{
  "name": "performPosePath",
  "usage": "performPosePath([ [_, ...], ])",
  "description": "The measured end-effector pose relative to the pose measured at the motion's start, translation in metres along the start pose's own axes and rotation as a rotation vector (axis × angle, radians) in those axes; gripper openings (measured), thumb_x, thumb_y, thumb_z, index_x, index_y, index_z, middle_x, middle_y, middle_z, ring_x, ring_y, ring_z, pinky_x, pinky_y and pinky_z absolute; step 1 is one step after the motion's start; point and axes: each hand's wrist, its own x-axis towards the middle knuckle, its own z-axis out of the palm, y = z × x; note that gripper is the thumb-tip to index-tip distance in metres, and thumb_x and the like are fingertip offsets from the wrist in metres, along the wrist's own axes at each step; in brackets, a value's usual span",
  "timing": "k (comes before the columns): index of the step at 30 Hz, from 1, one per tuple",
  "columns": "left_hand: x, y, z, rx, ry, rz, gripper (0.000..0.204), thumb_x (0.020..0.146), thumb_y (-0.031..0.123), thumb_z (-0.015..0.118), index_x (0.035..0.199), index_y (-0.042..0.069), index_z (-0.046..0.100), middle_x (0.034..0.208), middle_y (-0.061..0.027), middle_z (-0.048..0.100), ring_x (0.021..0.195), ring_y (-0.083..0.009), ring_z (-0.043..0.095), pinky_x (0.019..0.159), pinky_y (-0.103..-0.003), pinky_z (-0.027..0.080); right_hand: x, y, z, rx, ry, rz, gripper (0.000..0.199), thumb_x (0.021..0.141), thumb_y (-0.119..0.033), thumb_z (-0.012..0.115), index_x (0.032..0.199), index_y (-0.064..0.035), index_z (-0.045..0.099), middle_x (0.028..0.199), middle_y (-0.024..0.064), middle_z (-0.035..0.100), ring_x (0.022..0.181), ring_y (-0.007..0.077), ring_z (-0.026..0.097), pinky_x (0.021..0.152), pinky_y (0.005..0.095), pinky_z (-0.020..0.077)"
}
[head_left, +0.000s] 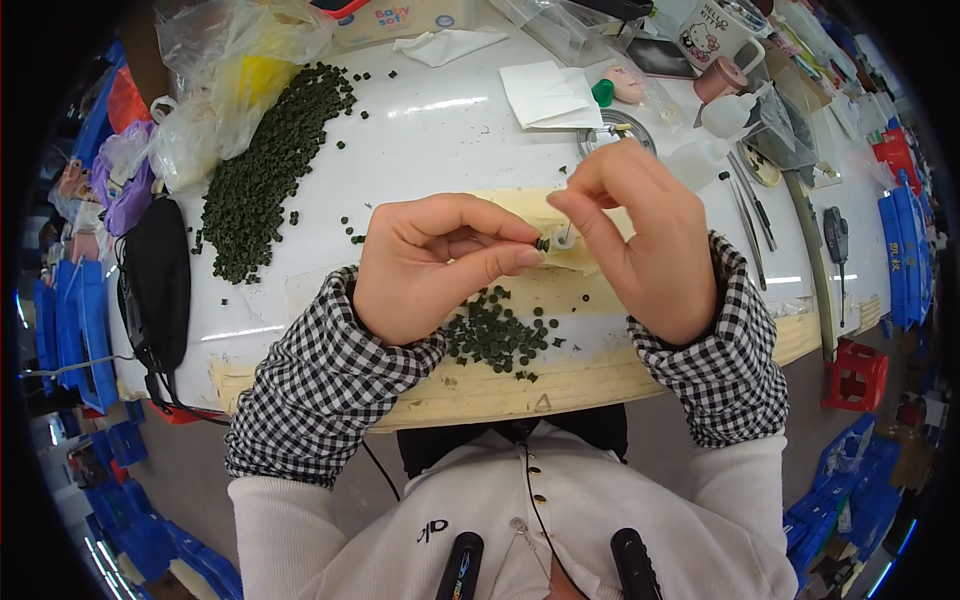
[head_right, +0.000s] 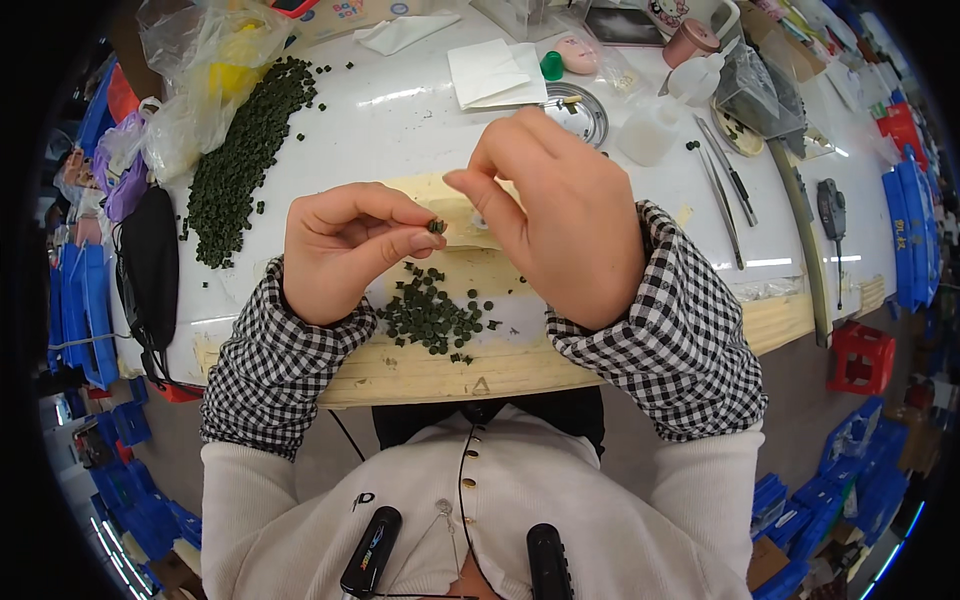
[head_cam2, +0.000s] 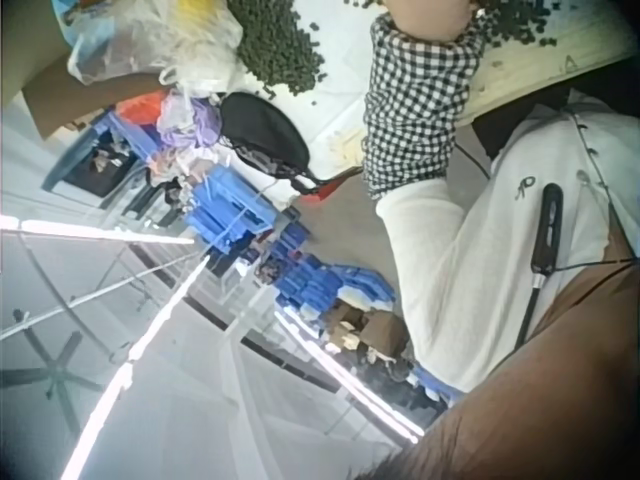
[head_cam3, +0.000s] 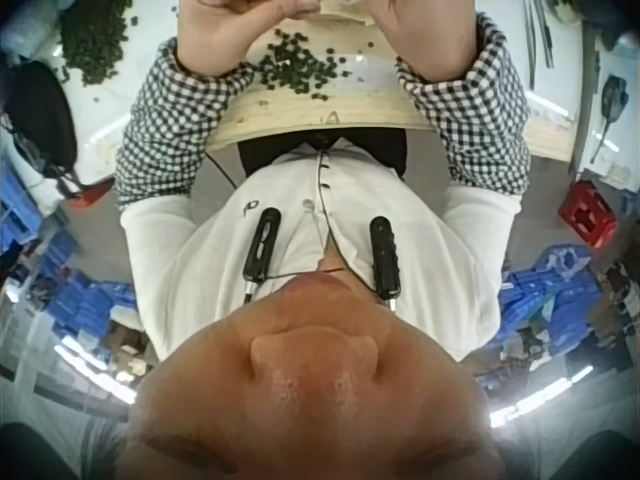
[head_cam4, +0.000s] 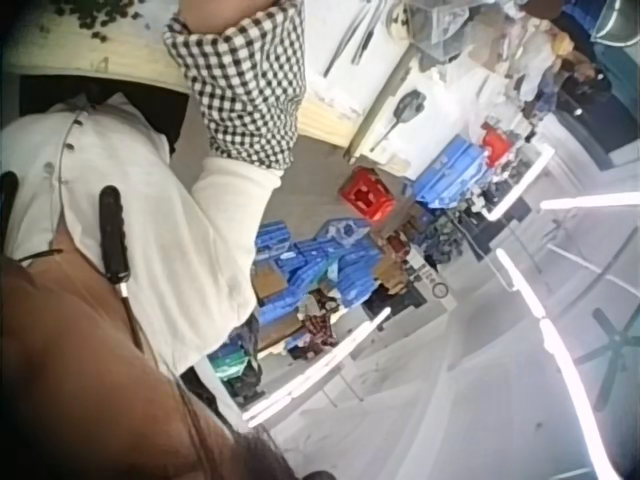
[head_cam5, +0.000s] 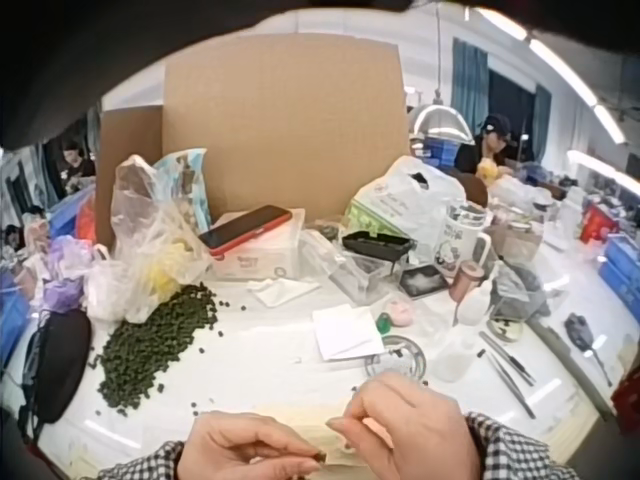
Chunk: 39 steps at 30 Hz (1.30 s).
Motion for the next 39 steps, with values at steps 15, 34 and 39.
performPosePath([
  [15, 0.0, -0.001, 0.002, -0.027, 0.006, -0.023, 0.015, 0.083, -0.01, 0.065, 0.098, -0.009, 0.064, 0.093, -0.0138, 0.067, 0.087, -0.0187, 0.068, 0.082, -0.028, 0.057, -0.008, -0.009, -0.008, 0.526, -0.027, 0.032, 0.016, 0.099, -0.014, 0.049, 0.097, 0.0019, 0.05, 0.09, 0.0096, 0.057, 0.082, 0.014, 0.063, 0.078, 0.0253, 0.0496],
  [34, -0.001, 0.0, 0.0, -0.008, -0.029, -0.033, 0.016, 0.084, -0.01, 0.064, 0.1, -0.009, 0.063, 0.097, -0.0145, 0.067, 0.09, -0.0186, 0.068, 0.084, -0.028, 0.057, -0.009, -0.007, -0.008, 0.451, -0.079, -0.008, 0.015, 0.1, -0.011, 0.046, 0.097, 0.0033, 0.049, 0.091, 0.0115, 0.056, 0.083, 0.0147, 0.063, 0.078, 0.0255, 0.05],
  [39, -0.001, -0.001, 0.001, 0.016, -0.003, 0.006, 0.015, 0.084, -0.01, 0.064, 0.099, -0.009, 0.063, 0.093, -0.014, 0.067, 0.088, -0.0189, 0.068, 0.08, -0.028, 0.057, -0.008, -0.007, -0.004, 0.513, 0.099, 0.109, 0.013, 0.096, -0.01, 0.055, 0.092, 0.0026, 0.053, 0.083, 0.0101, 0.058, 0.076, 0.0154, 0.066, 0.072, 0.0251, 0.0531],
])
